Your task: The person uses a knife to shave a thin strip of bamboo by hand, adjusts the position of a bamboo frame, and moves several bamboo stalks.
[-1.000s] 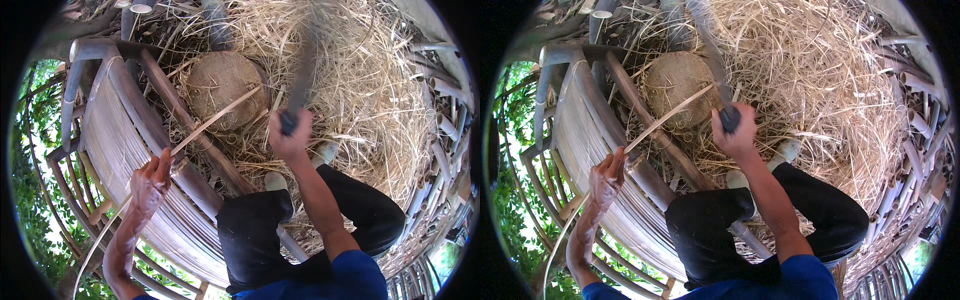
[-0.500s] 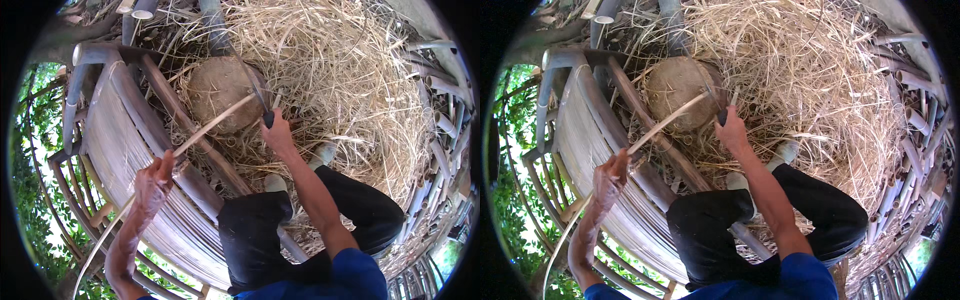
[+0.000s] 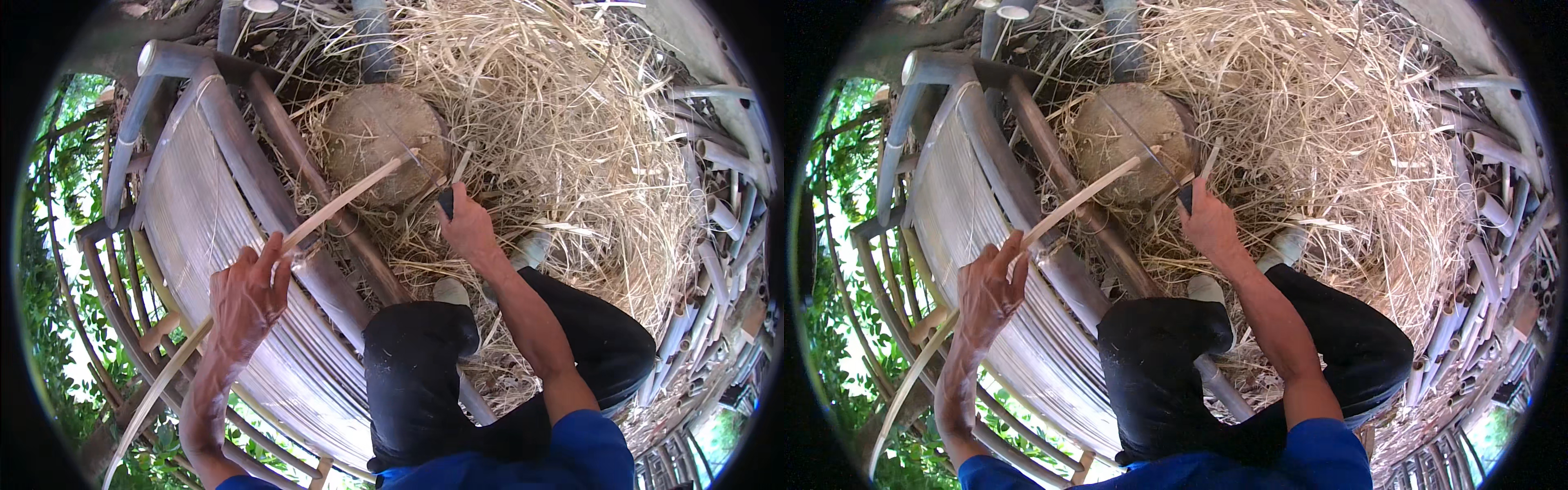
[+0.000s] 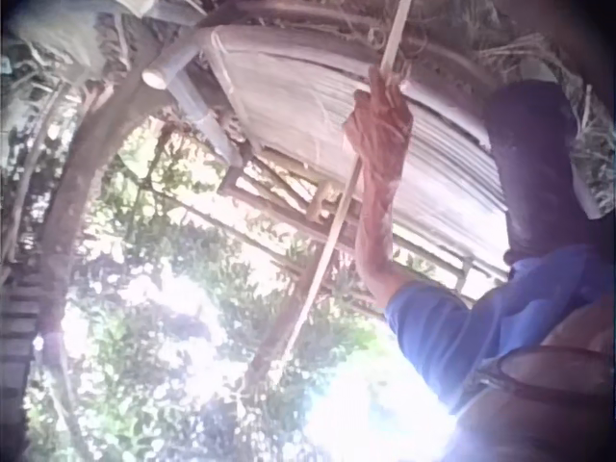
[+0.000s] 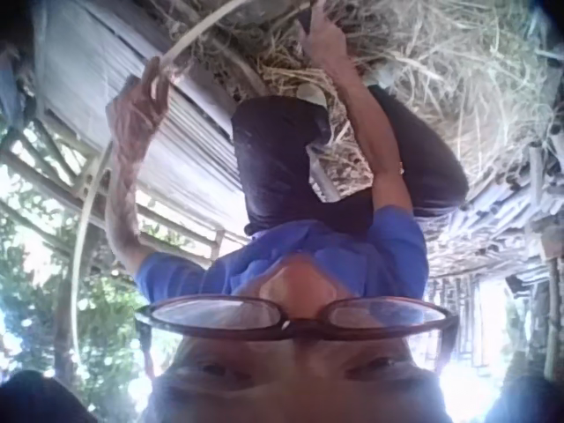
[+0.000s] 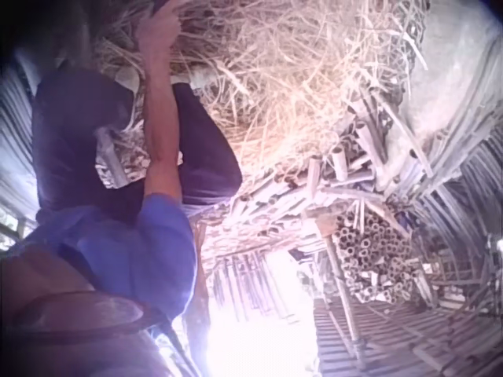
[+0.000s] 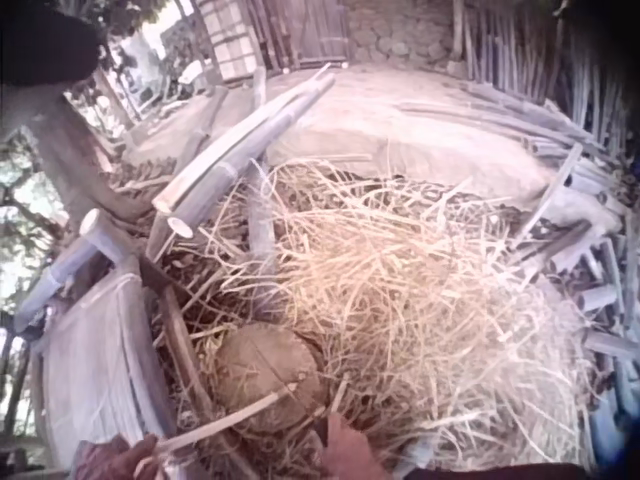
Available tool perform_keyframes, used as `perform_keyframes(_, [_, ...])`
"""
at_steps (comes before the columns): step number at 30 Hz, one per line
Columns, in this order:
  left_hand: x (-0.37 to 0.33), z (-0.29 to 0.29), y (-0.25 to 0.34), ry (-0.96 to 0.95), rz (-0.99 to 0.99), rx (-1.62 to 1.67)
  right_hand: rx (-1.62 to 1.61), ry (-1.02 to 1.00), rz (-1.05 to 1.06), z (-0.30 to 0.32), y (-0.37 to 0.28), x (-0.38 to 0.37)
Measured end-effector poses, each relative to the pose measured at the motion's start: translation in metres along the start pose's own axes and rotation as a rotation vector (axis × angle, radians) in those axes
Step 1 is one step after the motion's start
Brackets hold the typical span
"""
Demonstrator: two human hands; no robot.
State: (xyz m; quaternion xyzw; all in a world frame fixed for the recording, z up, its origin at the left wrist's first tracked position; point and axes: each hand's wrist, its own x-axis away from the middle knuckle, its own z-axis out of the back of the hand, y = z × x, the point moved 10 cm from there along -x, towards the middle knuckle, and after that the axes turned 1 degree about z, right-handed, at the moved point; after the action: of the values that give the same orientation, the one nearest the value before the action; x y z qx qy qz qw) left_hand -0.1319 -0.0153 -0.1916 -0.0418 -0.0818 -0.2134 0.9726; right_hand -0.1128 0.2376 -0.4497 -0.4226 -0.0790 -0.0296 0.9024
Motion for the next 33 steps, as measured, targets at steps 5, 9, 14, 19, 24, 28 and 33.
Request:
perform_keyframes(5, [0.019, 0.001, 0.010, -0.133, 0.044, -0.037, -0.064, -0.025, -0.016, -0.003, -0.013, 0.013])
perform_keyframes(9, [0.023, 0.014, 0.034, -0.096, -0.034, -0.225, -0.008, -0.070, -0.014, -0.010, -0.009, 0.018])
perform_keyframes(14, [0.004, 0.022, 0.047, -0.208, -0.047, -0.323, 0.011, -0.026, 0.047, -0.006, -0.014, 0.006])
perform_keyframes(19, [-0.005, 0.026, 0.068, -0.362, -0.101, -0.501, -0.088, 0.089, 0.126, 0.006, -0.029, -0.007])
perform_keyframes(24, [-0.016, 0.017, 0.083, -0.338, -0.177, -0.606, -0.179, 0.173, 0.257, 0.023, -0.063, -0.006])
perform_keyframes(28, [-0.019, 0.019, 0.089, -0.345, -0.184, -0.609, 0.016, 0.064, 0.180, -0.002, -0.045, -0.016])
perform_keyframes(33, [-0.018, 0.013, 0.089, -0.358, -0.186, -0.631, -0.117, 0.095, 0.261, 0.014, -0.071, -0.003])
